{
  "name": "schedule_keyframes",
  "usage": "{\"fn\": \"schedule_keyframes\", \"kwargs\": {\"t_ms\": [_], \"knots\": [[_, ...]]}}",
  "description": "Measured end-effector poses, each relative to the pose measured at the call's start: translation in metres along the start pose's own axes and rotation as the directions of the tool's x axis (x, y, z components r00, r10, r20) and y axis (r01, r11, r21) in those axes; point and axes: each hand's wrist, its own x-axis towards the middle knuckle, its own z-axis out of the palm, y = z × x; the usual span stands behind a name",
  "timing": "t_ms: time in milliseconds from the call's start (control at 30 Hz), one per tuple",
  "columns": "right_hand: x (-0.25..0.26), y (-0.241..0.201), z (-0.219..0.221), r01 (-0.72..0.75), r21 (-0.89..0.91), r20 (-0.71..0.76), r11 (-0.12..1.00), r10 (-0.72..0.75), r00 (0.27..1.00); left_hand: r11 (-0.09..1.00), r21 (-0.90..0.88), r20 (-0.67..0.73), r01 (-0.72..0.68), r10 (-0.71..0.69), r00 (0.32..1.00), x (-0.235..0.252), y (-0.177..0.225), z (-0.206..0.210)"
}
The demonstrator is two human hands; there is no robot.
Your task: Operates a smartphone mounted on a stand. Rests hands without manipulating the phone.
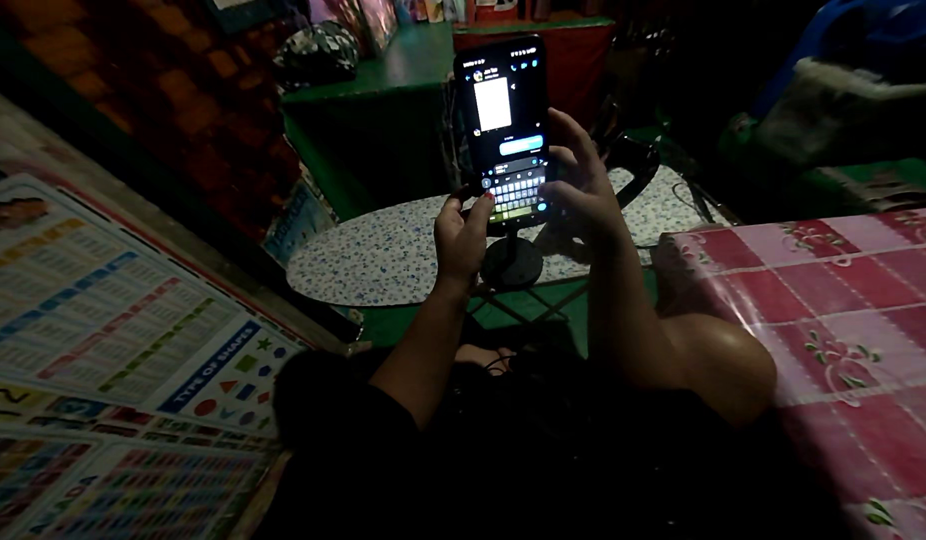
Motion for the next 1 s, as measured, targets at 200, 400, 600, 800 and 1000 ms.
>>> {"fn": "schedule_keyframes", "kwargs": {"t_ms": [200,400,600,800,1000], "knots": [[-0.001,0.002,-0.004,-0.004,0.029,0.016,1.0,0.003,1.0,1.0,-0.027,-0.006,0.005,-0.005,1.0,-0.001,0.0,0.0],[-0.002,0.003,-0.005,-0.011,0.118,0.065,0.993,0.003,0.998,0.999,-0.034,0.004,0.019,-0.019,1.0,-0.002,0.001,0.0],[-0.004,-0.017,0.007,0.011,0.069,0.033,0.998,-0.013,0.999,0.999,-0.041,0.007,0.017,-0.017,1.0,-0.003,0.002,-0.001],[-0.004,-0.013,0.004,-0.042,0.07,0.045,0.997,0.039,0.998,0.999,-0.04,0.017,0.015,-0.014,1.0,-0.002,0.0,-0.001],[-0.001,0.0,-0.006,-0.06,0.103,0.087,0.993,0.051,0.995,0.998,-0.049,0.019,0.027,-0.026,0.999,-0.002,0.0,-0.002]]}}
